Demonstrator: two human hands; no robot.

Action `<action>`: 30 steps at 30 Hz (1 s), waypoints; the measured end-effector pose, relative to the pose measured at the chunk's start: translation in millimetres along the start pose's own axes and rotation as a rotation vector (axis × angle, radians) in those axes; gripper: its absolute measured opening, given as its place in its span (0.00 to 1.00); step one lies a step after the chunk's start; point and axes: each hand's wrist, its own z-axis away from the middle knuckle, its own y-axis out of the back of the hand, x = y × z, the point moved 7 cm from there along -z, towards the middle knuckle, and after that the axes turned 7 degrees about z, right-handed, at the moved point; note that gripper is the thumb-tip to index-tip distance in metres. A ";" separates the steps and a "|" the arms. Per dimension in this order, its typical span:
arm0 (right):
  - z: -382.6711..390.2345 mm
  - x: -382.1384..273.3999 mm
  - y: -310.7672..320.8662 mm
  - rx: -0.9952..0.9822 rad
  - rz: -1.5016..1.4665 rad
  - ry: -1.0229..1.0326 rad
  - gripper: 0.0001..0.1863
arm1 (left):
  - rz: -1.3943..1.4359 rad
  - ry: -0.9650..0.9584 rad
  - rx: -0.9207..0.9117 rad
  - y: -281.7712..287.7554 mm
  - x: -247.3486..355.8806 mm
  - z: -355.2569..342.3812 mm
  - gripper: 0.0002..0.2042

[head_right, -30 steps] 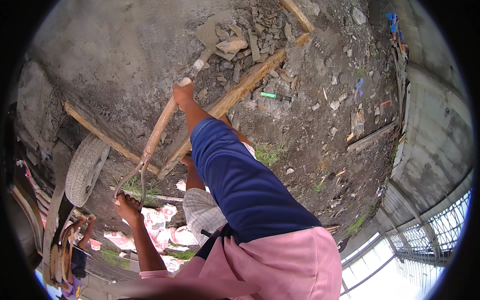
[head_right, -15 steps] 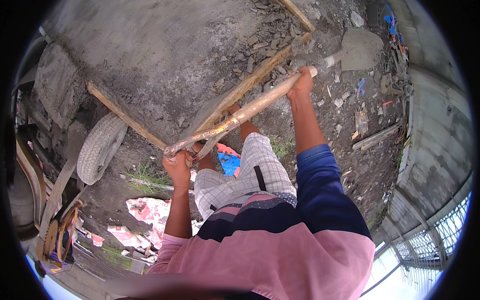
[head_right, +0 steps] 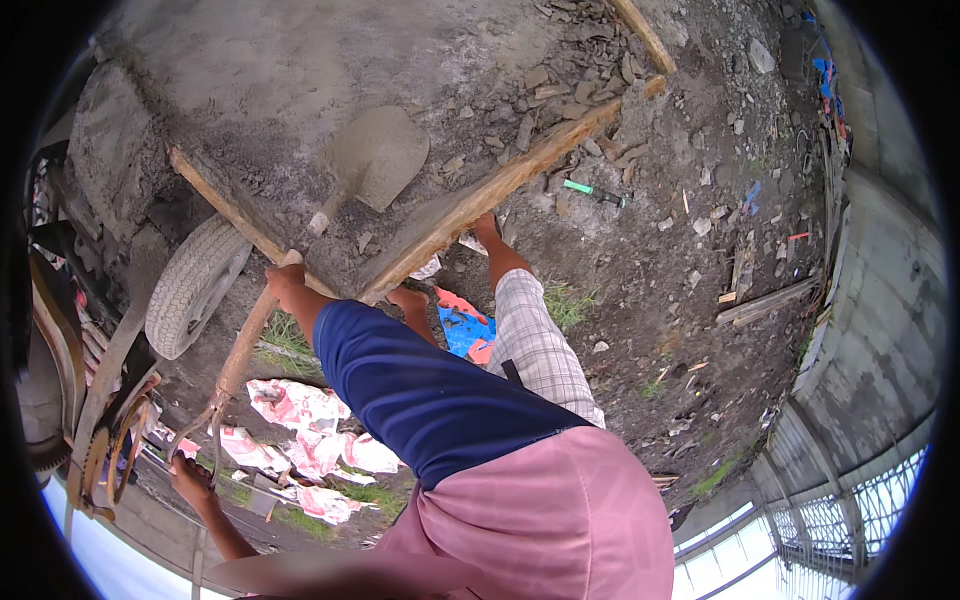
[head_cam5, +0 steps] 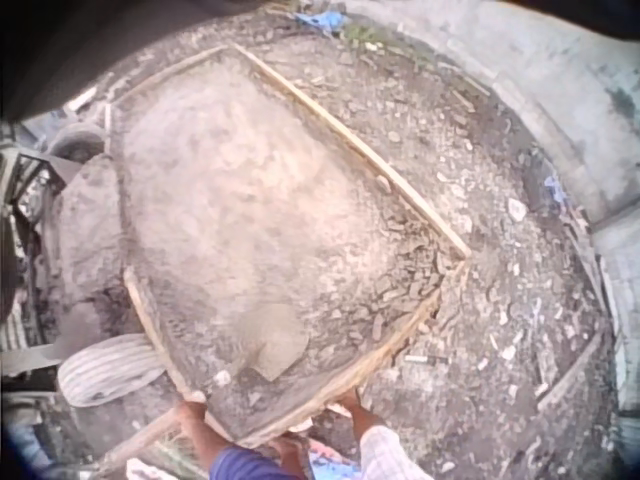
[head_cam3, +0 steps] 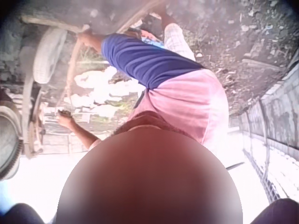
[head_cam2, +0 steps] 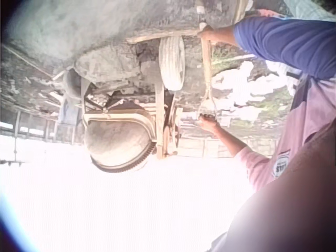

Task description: The person uses a hoe to spread and level wet concrete within a wooden frame on the ground. They repeatedly pull and push the tool to distribute the material evenly across the surface.

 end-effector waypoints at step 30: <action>424.3 -178.5 575.8 0.370 -0.764 0.979 0.08 | 0.390 -0.467 -1.308 -338.7 -22.0 345.5 0.12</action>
